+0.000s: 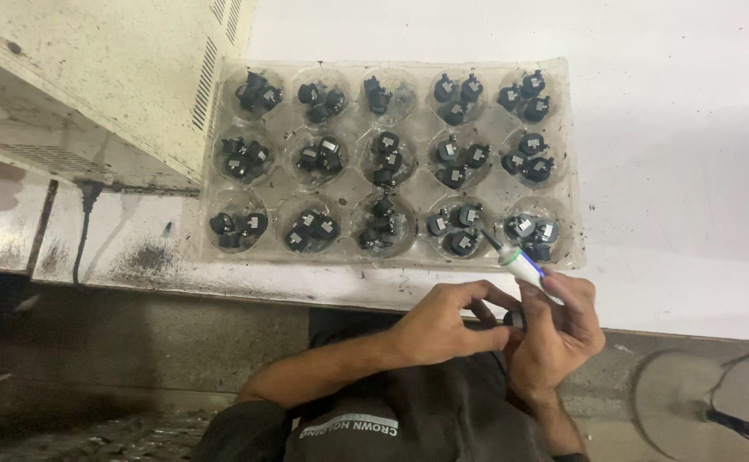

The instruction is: The person picks black plug adapters one at a time from a blister tray, squeezes liquid from a small bottle onto each plug's contact points, and places the plug back into the tray. The person repeats this cycle for successive plugs across the tray.

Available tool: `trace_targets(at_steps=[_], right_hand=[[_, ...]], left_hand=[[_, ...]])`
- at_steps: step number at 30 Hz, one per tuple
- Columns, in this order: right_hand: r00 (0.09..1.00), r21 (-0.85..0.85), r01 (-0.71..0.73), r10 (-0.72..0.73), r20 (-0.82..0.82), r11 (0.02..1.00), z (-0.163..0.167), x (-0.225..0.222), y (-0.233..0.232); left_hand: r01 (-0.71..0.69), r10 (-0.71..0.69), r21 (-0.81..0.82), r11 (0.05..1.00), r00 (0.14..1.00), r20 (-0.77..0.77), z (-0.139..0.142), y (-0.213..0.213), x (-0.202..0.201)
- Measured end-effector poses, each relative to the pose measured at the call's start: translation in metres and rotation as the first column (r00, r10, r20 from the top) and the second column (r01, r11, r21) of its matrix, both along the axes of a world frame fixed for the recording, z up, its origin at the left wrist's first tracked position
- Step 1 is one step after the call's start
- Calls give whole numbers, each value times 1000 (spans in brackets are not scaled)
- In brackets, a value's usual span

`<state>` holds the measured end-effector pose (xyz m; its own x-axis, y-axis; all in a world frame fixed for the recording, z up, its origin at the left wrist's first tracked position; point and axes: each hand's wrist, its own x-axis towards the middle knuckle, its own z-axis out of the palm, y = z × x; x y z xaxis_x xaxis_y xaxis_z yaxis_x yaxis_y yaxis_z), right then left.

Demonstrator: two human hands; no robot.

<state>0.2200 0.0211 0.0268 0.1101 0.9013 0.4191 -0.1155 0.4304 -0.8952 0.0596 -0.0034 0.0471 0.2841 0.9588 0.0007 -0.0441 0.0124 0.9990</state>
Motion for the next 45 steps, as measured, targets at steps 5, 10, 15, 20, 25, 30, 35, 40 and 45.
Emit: trace_targets(at_steps=[5, 10, 15, 20, 25, 30, 35, 40, 45], right_hand=[[988, -57, -6, 15, 153, 998, 6, -10, 7], [991, -39, 6, 0, 131, 999, 6, -15, 11], [984, 133, 94, -113, 138, 987, -1, -16, 9], [965, 236, 46, -104, 239, 971, -3, -16, 1], [945, 357, -6, -112, 308, 934, -2, -21, -1], [911, 389, -72, -99, 401, 918, 2, -20, 2], [910, 346, -42, -107, 401, 937, 7, -22, -1], [891, 333, -74, -87, 445, 940, 14, -20, 1], [890, 328, -66, -93, 446, 942, 17, -22, 1]], left_hand=[[-43, 46, 83, 996, 998, -45, -6, 2, -3], [-157, 151, 50, 986, 983, 105, -23, 1, -3], [-194, 362, -323, 927, 693, 623, -27, 16, -39], [-278, 455, -360, 891, 564, 690, -12, 10, -60], [-275, 460, -369, 888, 566, 685, 0, 6, -59], [-262, 429, -341, 903, 576, 695, -1, 5, -60], [-269, 440, -349, 898, 583, 683, -5, 5, -59], [-268, 433, -342, 901, 598, 674, -6, 5, -62], [-269, 445, -356, 895, 611, 655, -7, 4, -64]])
